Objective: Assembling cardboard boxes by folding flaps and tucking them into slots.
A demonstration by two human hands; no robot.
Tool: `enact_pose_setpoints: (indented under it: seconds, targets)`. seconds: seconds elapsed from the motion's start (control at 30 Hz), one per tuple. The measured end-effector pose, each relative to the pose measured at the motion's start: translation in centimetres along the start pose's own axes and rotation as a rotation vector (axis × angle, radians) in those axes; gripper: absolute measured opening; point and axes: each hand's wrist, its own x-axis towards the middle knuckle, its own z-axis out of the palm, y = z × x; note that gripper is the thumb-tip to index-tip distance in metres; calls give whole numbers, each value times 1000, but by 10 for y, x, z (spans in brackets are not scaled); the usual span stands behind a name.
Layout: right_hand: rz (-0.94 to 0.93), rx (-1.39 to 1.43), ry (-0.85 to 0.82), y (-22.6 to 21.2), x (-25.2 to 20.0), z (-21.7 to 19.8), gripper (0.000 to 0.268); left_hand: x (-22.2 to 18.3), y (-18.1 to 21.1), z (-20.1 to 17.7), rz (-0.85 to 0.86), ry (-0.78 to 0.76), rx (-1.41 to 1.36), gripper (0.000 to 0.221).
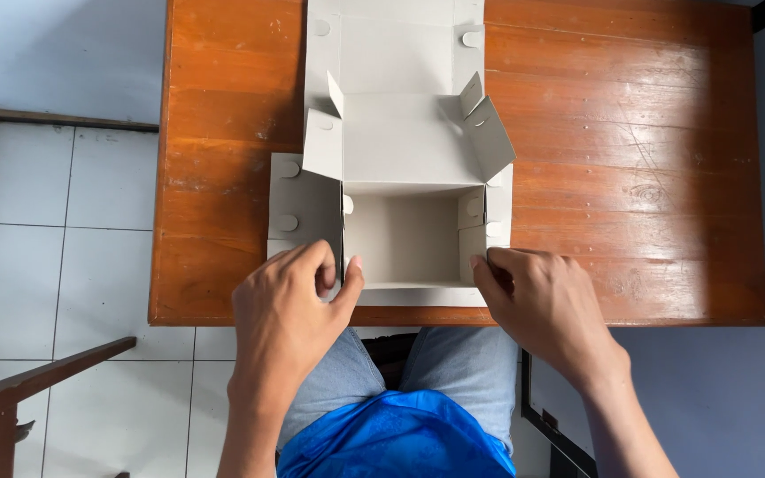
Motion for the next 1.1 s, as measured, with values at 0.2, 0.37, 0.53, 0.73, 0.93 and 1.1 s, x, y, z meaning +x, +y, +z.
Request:
enact_pose_setpoints:
  seconds: [0.2,0.37,0.53,0.73,0.93,1.1]
  targets:
    - [52,54,-50,7,6,16,54,-3,-3,13,-22,-9,-13,37]
    - [36,83,-124,5,15,7,53,7,-2,4,-113,-149,-26,39]
    - [-2,43,-167,13,18,12,52,13,-1,4,-148,-224,-109,37]
    - [-20,21,-198,12,20,8,51,13,-2,2,-157,-238,-164,37]
    - [13,170,-197,18,23,14,52,15,-3,2,-175,-281,-249,37]
    - [18,97,-210,16,23,10,52,13,-3,-1,-190,-281,-269,37]
